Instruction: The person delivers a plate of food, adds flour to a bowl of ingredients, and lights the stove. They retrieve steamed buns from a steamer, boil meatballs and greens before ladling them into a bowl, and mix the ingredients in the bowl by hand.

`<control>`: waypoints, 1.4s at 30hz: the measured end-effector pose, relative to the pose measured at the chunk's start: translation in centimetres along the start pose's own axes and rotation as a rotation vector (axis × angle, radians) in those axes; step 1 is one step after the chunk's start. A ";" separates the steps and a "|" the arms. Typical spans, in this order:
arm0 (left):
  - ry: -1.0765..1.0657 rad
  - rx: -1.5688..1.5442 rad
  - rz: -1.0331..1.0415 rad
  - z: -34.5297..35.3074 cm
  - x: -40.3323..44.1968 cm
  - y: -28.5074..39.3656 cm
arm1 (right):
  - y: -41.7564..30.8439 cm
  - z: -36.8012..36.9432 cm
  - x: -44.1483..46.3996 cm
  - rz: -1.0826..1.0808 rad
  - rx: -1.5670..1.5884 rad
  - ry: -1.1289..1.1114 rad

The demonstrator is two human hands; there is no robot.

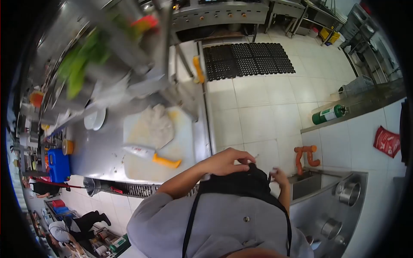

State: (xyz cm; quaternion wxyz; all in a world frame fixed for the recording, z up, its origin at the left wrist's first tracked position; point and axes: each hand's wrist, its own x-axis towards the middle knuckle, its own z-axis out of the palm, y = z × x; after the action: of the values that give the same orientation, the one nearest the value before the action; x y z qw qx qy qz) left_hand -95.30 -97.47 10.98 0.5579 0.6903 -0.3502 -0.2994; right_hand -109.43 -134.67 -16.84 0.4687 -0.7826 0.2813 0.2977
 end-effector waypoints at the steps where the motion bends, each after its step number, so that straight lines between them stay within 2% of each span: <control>1: -0.022 -0.082 -0.251 -1.3 2.4 1.8 | 0.9 -1.3 -0.4 0.063 0.078 -0.085; 2: 0.065 -0.010 -0.165 -1.5 4.3 -1.0 | 1.1 -2.4 -0.3 0.124 0.157 -0.170; 4: 0.289 -0.003 -0.219 -2.9 7.9 -2.2 | 1.0 -5.9 2.9 0.105 0.199 -0.288; 5: 0.289 0.005 -0.212 -3.4 9.6 -3.0 | 1.2 -8.2 4.5 0.137 0.355 -0.349; 7: 0.628 -0.193 -0.284 -3.6 12.1 -4.3 | 1.7 -15.6 15.2 0.144 -0.171 -0.313; 8: 0.631 -0.196 -0.286 -3.3 13.4 -4.3 | 0.9 -18.3 19.4 -0.229 -0.635 -0.001; 9: 0.773 -0.275 -0.304 -3.2 14.6 -4.3 | -2.5 -20.8 21.6 -0.161 -0.672 0.064; 10: 0.914 -0.355 -0.322 -3.1 15.6 -4.4 | -5.1 -22.6 23.6 -0.318 -0.682 0.160; 13: 0.987 -0.402 -0.366 -4.1 17.9 -6.3 | -17.0 -26.2 30.4 -0.460 -0.532 0.243; 15: 1.058 -0.422 -0.397 -6.1 20.6 -7.1 | -24.4 -27.7 34.4 -0.611 -0.450 0.215; 18: 1.135 -0.474 -0.361 -10.8 24.7 -10.6 | -32.4 -27.1 39.9 -0.652 -0.417 0.116; 19: 1.162 -0.487 -0.360 -12.8 26.2 -11.9 | -33.1 -26.6 42.2 -0.660 -0.445 0.115; 21: 1.163 -0.442 -0.395 -17.8 29.4 -13.8 | -33.0 -25.2 45.7 -0.630 -0.468 0.099; 23: 1.184 -0.478 -0.353 -23.3 32.1 -13.7 | -31.1 -23.9 49.9 -0.605 -0.751 -0.017; 25: 1.205 -0.513 -0.310 -28.5 34.2 -14.2 | -31.3 -24.1 50.8 -0.445 -0.876 -0.364; 26: 1.212 -0.488 -0.317 -31.2 34.9 -15.0 | -31.3 -23.8 51.7 -0.435 -0.844 -0.376; 27: 1.229 -0.466 -0.331 -34.7 36.0 -15.8 | -31.5 -23.0 55.1 -0.227 -0.649 -0.510; 28: 1.246 -0.472 -0.341 -38.6 37.4 -16.5 | -35.8 -23.4 55.6 -0.225 -0.661 -0.526; 30: 1.236 -0.405 -0.330 -45.7 39.1 -17.7 | -43.2 -23.5 55.9 0.066 -0.204 -0.299; 31: 1.236 -0.376 -0.351 -48.4 39.5 -18.3 | -44.9 -23.3 58.7 0.044 -0.307 -0.280; 34: 1.288 -0.382 -0.331 -59.0 40.5 -22.0 | -54.7 -22.1 67.1 -0.019 -0.241 -0.276; 36: 1.374 -0.429 -0.335 -67.2 40.2 -25.0 | -62.3 -20.9 72.8 -0.107 -0.312 -0.195; 38: 1.547 -0.480 -0.381 -74.5 39.1 -27.5 | -66.4 -19.6 82.2 -0.406 -0.552 -0.285; 40: 1.624 -0.494 -0.380 -82.0 37.1 -29.6 | -76.1 -17.1 85.4 -0.672 -0.852 -0.257; 42: 1.726 -0.490 -0.358 -88.7 34.9 -33.3 | -86.4 -15.3 83.6 -0.667 -0.770 -0.203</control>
State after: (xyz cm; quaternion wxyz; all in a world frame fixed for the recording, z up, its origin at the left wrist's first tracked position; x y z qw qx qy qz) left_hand 1.12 -71.85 -4.86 0.7022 0.5807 0.3742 0.1726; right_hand 11.38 -127.20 -23.05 0.2413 -0.9127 -0.1601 0.2884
